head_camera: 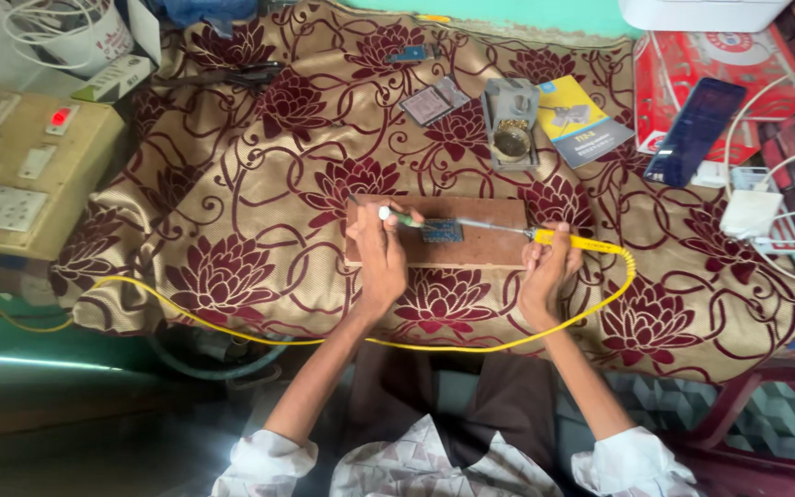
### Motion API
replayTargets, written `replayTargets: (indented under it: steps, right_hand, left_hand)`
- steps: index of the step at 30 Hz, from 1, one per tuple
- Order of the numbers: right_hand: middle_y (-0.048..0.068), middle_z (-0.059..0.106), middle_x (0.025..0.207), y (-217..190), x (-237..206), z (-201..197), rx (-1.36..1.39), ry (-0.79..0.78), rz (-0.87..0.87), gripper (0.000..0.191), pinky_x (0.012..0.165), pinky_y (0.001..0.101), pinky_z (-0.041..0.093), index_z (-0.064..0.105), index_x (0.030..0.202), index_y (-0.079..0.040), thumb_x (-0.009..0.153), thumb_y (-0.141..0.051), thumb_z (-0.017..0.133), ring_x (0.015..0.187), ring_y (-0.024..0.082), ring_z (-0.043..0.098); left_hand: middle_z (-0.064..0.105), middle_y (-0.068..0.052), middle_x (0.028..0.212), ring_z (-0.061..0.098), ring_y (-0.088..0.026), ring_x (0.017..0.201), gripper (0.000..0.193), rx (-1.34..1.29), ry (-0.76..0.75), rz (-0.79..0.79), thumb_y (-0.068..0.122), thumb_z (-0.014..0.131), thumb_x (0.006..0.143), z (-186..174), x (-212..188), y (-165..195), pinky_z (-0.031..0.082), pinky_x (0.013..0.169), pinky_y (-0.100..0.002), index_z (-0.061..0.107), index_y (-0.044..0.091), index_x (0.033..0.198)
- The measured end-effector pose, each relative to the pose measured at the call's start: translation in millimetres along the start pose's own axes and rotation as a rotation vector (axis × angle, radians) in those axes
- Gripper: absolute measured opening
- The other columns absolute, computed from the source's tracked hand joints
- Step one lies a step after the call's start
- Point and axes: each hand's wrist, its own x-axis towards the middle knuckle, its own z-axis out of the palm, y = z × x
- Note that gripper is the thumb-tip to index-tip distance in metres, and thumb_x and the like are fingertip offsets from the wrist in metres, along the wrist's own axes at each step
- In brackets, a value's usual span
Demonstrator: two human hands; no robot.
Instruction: The person solders a small blue circuit board using a soldering iron and solder wire. They hold the board steady with one hand while applying heat and solder with the other, working on a wooden block placed on a patterned tablecloth.
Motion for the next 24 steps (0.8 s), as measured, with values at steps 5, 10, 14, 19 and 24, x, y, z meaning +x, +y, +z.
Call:
replayTargets:
  steps: [5, 10, 14, 19, 24]
  right_hand:
    - [-0.002, 0.049, 0.067, 6, -5, -5, -0.204, -0.034, -0.030, 0.025, 0.043, 0.0207, 0.029, 0.055, 0.101, -0.008, 0.110, -0.031, 0.050, 0.049, 0.005, 0.041]
    - [-0.001, 0.051, 0.068, 9, -4, -10, -0.232, -0.059, -0.053, 0.025, 0.044, 0.0199, 0.032, 0.056, 0.102, -0.008, 0.112, -0.029, 0.049, 0.051, 0.005, 0.044]
    - [-0.002, 0.051, 0.069, 11, -4, -11, -0.276, -0.059, -0.038, 0.025, 0.044, 0.0194, 0.031, 0.057, 0.101, -0.008, 0.113, -0.029, 0.049, 0.052, 0.003, 0.043]
    - [-0.002, 0.052, 0.072, 12, -5, -12, -0.298, -0.066, -0.071, 0.024, 0.046, 0.0190, 0.032, 0.057, 0.101, -0.008, 0.113, -0.028, 0.051, 0.054, 0.003, 0.043]
    - [-0.002, 0.051, 0.070, 12, -5, -13, -0.277, -0.071, -0.067, 0.024, 0.047, 0.0188, 0.032, 0.056, 0.100, -0.008, 0.113, -0.027, 0.050, 0.054, 0.003, 0.043]
  left_hand:
    - [0.072, -0.005, 0.095, 0.048, -0.018, 0.082, 0.030, 0.021, -0.026, -0.039, 0.024, 0.032, 0.114, 2, -1, -4, 0.030, 0.084, -0.036, 0.054, 0.006, 0.105]
    - [0.073, -0.005, 0.096, 0.059, -0.015, 0.086, 0.032, -0.091, -0.045, -0.095, 0.027, 0.031, 0.115, 5, 0, -5, 0.037, 0.084, -0.034, 0.052, 0.006, 0.105]
    - [0.072, -0.007, 0.097, 0.062, -0.018, 0.092, 0.034, -0.072, -0.034, -0.064, 0.030, 0.030, 0.116, 4, 1, -2, 0.038, 0.090, -0.035, 0.052, 0.004, 0.107]
    - [0.073, -0.008, 0.097, 0.060, -0.020, 0.092, 0.036, -0.024, -0.029, -0.052, 0.030, 0.030, 0.116, 2, 2, 1, 0.036, 0.091, -0.037, 0.053, 0.004, 0.106]
    - [0.073, -0.007, 0.098, 0.062, -0.019, 0.093, 0.036, -0.051, -0.039, -0.054, 0.031, 0.030, 0.116, 3, 1, 0, 0.037, 0.092, -0.037, 0.052, 0.004, 0.108]
